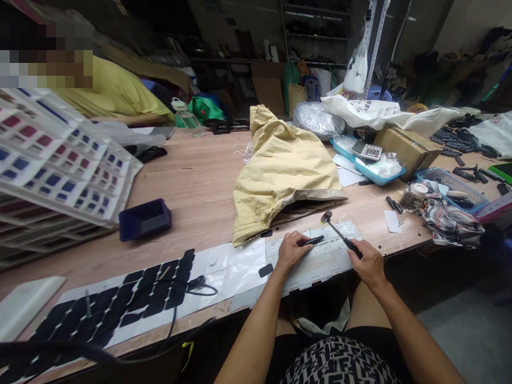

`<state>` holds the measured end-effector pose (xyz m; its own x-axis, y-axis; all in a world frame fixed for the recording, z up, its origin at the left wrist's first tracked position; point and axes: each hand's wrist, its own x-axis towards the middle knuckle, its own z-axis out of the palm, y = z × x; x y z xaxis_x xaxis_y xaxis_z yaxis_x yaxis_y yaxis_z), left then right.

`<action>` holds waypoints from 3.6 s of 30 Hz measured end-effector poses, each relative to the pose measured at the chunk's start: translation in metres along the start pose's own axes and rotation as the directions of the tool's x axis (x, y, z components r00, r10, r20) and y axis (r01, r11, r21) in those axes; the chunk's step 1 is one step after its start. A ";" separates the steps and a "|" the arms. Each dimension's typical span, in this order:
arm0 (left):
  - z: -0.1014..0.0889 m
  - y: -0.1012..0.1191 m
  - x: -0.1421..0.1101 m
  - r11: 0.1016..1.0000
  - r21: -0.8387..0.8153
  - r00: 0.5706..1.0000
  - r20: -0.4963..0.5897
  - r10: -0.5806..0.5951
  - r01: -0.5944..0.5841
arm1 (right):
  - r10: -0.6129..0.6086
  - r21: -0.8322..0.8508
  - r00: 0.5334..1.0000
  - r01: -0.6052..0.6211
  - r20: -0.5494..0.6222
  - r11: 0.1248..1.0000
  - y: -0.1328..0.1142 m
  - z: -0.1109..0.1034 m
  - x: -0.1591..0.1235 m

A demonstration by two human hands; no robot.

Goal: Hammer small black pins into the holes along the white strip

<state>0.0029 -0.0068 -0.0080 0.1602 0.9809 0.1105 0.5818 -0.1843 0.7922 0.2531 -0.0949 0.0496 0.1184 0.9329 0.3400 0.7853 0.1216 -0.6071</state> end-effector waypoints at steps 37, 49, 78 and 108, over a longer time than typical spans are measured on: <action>-0.010 0.060 -0.081 0.946 -0.239 0.825 0.563 -0.050 0.221 | 0.498 0.561 0.851 -0.497 0.166 0.662 0.037 0.013 0.041; -0.031 0.001 0.100 0.678 0.151 0.648 -0.498 -0.576 0.720 | 0.506 0.571 0.848 -0.498 0.161 0.653 0.032 0.011 0.040; 0.002 0.009 0.003 0.986 0.162 1.000 0.009 0.023 -0.024 | 0.483 0.560 0.867 -0.464 0.125 0.686 0.036 0.012 0.039; 0.000 0.009 0.006 0.996 0.090 1.000 0.017 -0.019 0.017 | -0.136 -0.120 0.975 0.158 0.177 0.980 -0.010 0.005 -0.025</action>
<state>0.0093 -0.0023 -0.0003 0.1630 0.9830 0.0849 0.6540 -0.1721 0.7366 0.2390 -0.1181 0.0435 -0.0985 0.9529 0.2868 0.8613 0.2260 -0.4550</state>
